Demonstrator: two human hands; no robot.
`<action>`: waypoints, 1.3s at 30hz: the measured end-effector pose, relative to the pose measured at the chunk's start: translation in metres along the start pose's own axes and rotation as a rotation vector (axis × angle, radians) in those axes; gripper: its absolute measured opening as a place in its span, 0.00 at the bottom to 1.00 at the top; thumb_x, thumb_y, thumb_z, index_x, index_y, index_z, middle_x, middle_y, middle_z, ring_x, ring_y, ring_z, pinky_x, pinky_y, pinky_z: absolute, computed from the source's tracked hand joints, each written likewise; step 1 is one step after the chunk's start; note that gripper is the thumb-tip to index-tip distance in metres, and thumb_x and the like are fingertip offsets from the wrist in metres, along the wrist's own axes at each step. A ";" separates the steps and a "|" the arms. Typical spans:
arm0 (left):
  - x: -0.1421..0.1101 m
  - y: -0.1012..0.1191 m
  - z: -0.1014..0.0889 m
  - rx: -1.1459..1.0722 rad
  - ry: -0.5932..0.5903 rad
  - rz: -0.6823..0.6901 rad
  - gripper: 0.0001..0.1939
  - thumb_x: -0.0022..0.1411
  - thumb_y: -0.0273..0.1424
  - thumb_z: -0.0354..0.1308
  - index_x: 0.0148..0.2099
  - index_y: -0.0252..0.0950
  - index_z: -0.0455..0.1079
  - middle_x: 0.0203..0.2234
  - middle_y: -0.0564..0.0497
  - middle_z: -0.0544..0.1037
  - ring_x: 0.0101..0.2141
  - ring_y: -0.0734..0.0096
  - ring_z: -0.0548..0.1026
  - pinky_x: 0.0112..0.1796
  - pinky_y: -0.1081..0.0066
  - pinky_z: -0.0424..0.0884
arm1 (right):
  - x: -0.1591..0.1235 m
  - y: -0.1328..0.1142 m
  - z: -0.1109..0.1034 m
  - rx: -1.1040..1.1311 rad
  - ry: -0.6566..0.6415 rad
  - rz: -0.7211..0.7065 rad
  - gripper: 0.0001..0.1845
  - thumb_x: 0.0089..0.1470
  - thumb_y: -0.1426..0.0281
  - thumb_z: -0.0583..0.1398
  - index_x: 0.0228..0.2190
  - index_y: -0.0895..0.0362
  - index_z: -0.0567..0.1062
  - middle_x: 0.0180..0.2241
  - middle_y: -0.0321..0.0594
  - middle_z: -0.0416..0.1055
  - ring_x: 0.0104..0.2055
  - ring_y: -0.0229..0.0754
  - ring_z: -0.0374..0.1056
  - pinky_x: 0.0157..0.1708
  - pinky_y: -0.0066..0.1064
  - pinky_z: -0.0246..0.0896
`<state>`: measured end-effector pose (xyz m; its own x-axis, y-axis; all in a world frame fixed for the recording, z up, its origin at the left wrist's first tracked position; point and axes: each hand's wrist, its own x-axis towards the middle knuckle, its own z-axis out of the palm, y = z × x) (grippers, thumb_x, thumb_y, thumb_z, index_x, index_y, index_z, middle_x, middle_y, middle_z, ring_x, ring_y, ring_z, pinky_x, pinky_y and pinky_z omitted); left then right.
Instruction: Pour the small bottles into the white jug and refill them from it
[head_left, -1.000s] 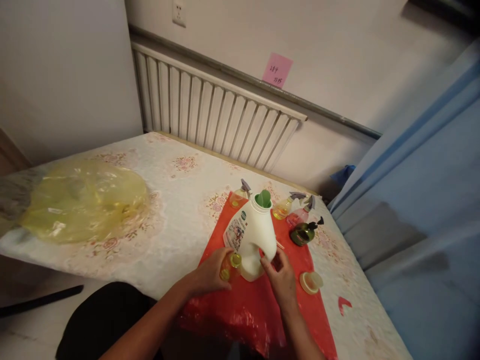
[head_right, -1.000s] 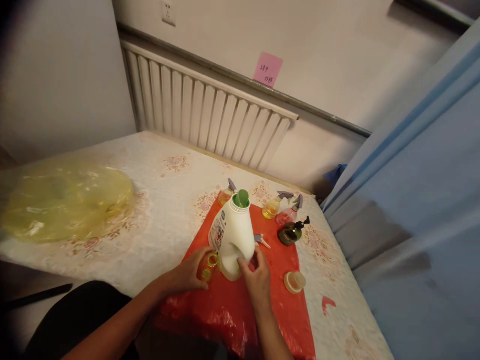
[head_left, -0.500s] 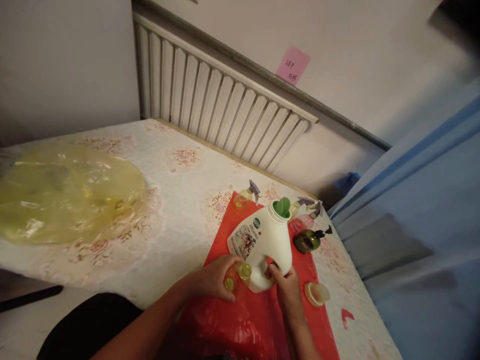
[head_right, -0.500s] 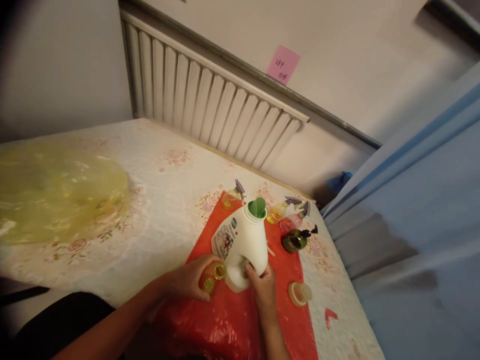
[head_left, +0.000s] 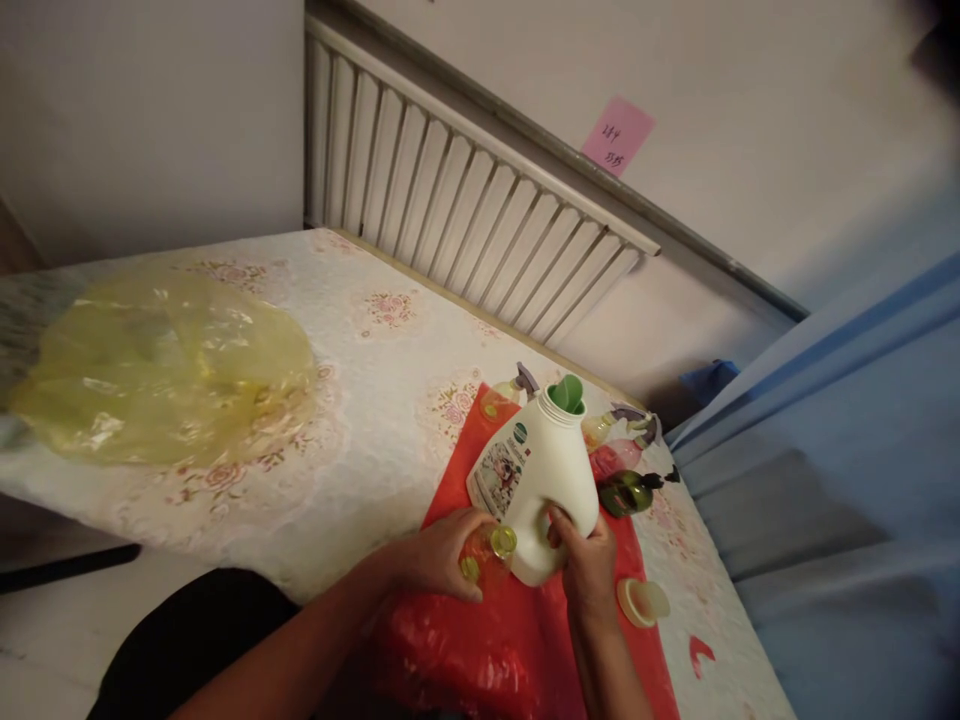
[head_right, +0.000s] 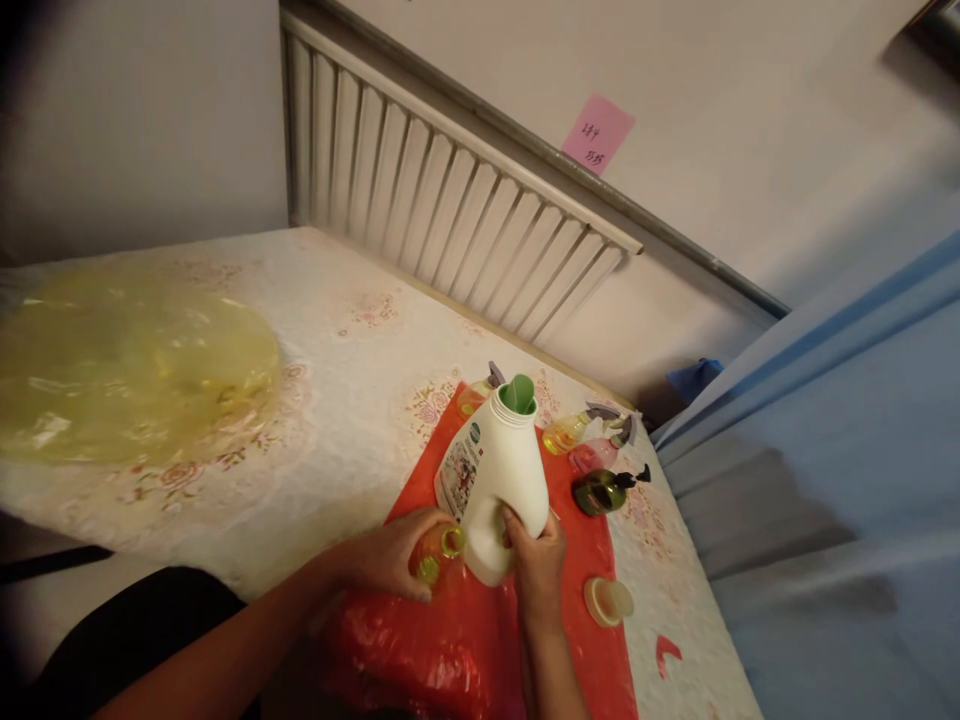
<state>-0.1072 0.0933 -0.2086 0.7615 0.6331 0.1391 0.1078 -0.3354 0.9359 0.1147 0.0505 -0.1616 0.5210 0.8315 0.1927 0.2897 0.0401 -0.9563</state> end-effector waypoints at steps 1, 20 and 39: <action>0.000 0.001 0.000 -0.003 -0.002 0.000 0.43 0.40 0.32 0.69 0.59 0.41 0.59 0.54 0.46 0.68 0.55 0.49 0.66 0.56 0.60 0.62 | 0.001 -0.003 0.000 -0.006 0.009 -0.009 0.17 0.41 0.61 0.68 0.20 0.58 0.69 0.13 0.29 0.64 0.16 0.33 0.57 0.18 0.24 0.50; -0.002 -0.004 0.005 -0.030 -0.013 -0.067 0.48 0.37 0.33 0.71 0.61 0.40 0.57 0.59 0.45 0.64 0.58 0.51 0.63 0.59 0.59 0.59 | 0.013 -0.118 -0.092 -0.235 -0.077 0.018 0.19 0.41 0.58 0.68 0.18 0.57 0.69 0.13 0.31 0.64 0.16 0.33 0.55 0.18 0.25 0.47; -0.002 -0.006 -0.003 -0.062 0.020 0.013 0.46 0.39 0.35 0.71 0.61 0.41 0.59 0.58 0.47 0.68 0.57 0.52 0.66 0.57 0.60 0.61 | -0.009 -0.138 -0.152 -0.773 -0.435 0.213 0.22 0.38 0.52 0.65 0.29 0.58 0.77 0.17 0.32 0.66 0.18 0.35 0.57 0.18 0.26 0.52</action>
<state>-0.1109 0.0960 -0.2132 0.7497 0.6429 0.1568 0.0582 -0.3000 0.9522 0.1918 -0.0470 0.0024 0.3215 0.9208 -0.2208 0.7611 -0.3900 -0.5182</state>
